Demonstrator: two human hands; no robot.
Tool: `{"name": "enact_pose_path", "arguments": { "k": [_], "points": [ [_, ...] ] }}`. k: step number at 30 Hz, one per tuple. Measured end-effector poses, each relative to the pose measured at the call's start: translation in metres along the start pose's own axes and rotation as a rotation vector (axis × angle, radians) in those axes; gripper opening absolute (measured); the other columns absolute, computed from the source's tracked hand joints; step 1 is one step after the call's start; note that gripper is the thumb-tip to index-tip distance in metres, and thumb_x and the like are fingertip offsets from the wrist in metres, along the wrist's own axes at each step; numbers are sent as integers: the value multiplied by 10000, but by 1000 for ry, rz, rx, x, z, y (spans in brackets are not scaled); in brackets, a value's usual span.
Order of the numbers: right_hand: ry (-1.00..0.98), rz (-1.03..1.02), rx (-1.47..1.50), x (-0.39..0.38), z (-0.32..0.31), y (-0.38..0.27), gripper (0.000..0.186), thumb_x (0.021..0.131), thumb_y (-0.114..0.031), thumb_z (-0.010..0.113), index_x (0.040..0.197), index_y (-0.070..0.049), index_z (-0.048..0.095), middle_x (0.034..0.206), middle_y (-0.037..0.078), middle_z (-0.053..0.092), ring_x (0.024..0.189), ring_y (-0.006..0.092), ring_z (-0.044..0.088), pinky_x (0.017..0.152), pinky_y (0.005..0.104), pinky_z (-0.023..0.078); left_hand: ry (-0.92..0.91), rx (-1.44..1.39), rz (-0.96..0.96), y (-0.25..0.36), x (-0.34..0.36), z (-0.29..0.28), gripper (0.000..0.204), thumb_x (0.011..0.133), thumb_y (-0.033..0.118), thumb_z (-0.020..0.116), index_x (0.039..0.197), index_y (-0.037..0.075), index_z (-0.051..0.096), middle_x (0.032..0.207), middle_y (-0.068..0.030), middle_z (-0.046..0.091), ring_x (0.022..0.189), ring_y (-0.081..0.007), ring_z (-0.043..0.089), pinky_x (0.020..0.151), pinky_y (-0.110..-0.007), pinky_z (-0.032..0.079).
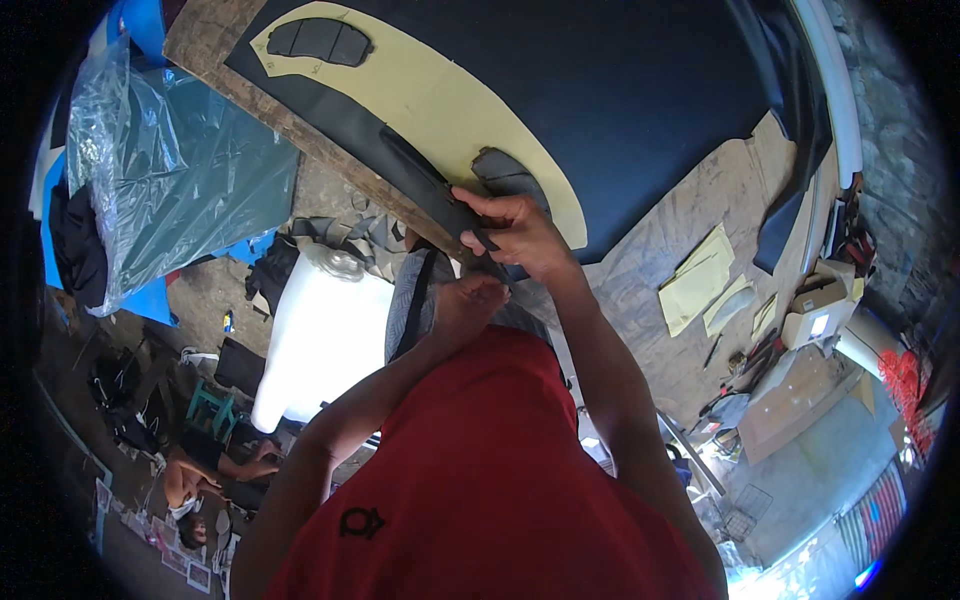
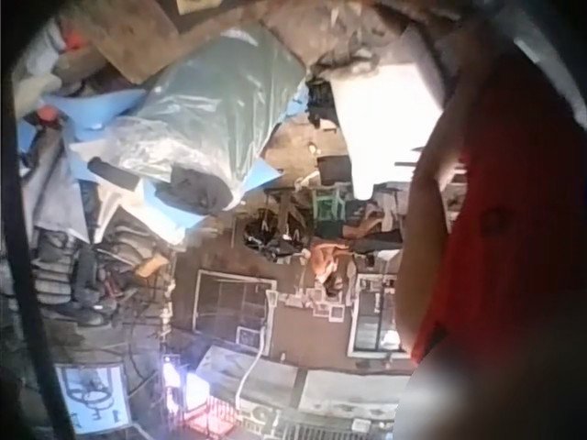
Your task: Cutting out patterns from black leather/vinyl material for upholstery using templates.
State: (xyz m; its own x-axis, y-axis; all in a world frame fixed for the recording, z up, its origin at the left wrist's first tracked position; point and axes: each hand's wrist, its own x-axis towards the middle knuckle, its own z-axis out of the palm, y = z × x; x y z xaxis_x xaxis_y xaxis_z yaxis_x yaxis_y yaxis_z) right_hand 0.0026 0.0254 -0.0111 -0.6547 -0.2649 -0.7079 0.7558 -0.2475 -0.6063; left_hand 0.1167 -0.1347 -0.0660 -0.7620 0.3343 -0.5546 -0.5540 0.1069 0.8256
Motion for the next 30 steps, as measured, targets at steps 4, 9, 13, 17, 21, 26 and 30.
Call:
{"name": "enact_pose_path", "arguments": {
  "k": [4,9,13,17,21,26,30],
  "points": [
    [15,18,-47,7,8,-12,577,874,55,725,1432,-69,647,848,-23,669,596,16,354,501,175,214,-32,11,12,0,2,-3,71,881,37,754,943,0,754,798,-43,752,644,-104,630,622,-231,496],
    [1,-15,-96,17,15,-19,607,876,76,701,1463,-49,613,840,7,678,600,22,375,495,181,202,-55,47,20,6,3,-6,79,881,58,749,943,9,754,801,-48,756,642,-114,638,620,-241,501],
    [33,20,-106,24,19,-27,570,872,49,746,1421,-75,659,821,-39,643,585,22,360,507,182,243,-60,92,45,9,4,-9,82,882,74,743,939,16,753,800,-51,757,642,-123,645,620,-249,504],
    [33,-21,-158,38,34,-45,574,868,74,738,1418,-70,659,824,-42,654,596,24,397,510,186,252,-85,38,49,8,6,-9,83,887,82,734,934,16,752,789,-54,756,626,-129,641,611,-258,504],
    [-21,-33,-135,42,30,-41,573,865,91,730,1413,-60,660,844,-29,671,615,26,430,513,188,259,-106,120,78,2,7,-11,85,888,79,733,937,12,750,777,-56,752,609,-136,636,602,-263,501],
    [-31,-17,-87,58,43,-61,582,862,100,725,1418,-56,654,855,-10,686,630,25,458,511,188,266,-140,218,118,3,10,-16,104,892,113,727,942,24,746,763,-76,746,584,-187,640,579,-299,497],
    [-63,-14,-83,67,42,-62,599,857,83,743,1432,-55,644,836,-2,684,623,18,466,502,178,240,-158,346,134,8,13,-21,125,891,153,723,940,40,742,758,-97,739,580,-247,647,566,-341,492]
  ]
}}
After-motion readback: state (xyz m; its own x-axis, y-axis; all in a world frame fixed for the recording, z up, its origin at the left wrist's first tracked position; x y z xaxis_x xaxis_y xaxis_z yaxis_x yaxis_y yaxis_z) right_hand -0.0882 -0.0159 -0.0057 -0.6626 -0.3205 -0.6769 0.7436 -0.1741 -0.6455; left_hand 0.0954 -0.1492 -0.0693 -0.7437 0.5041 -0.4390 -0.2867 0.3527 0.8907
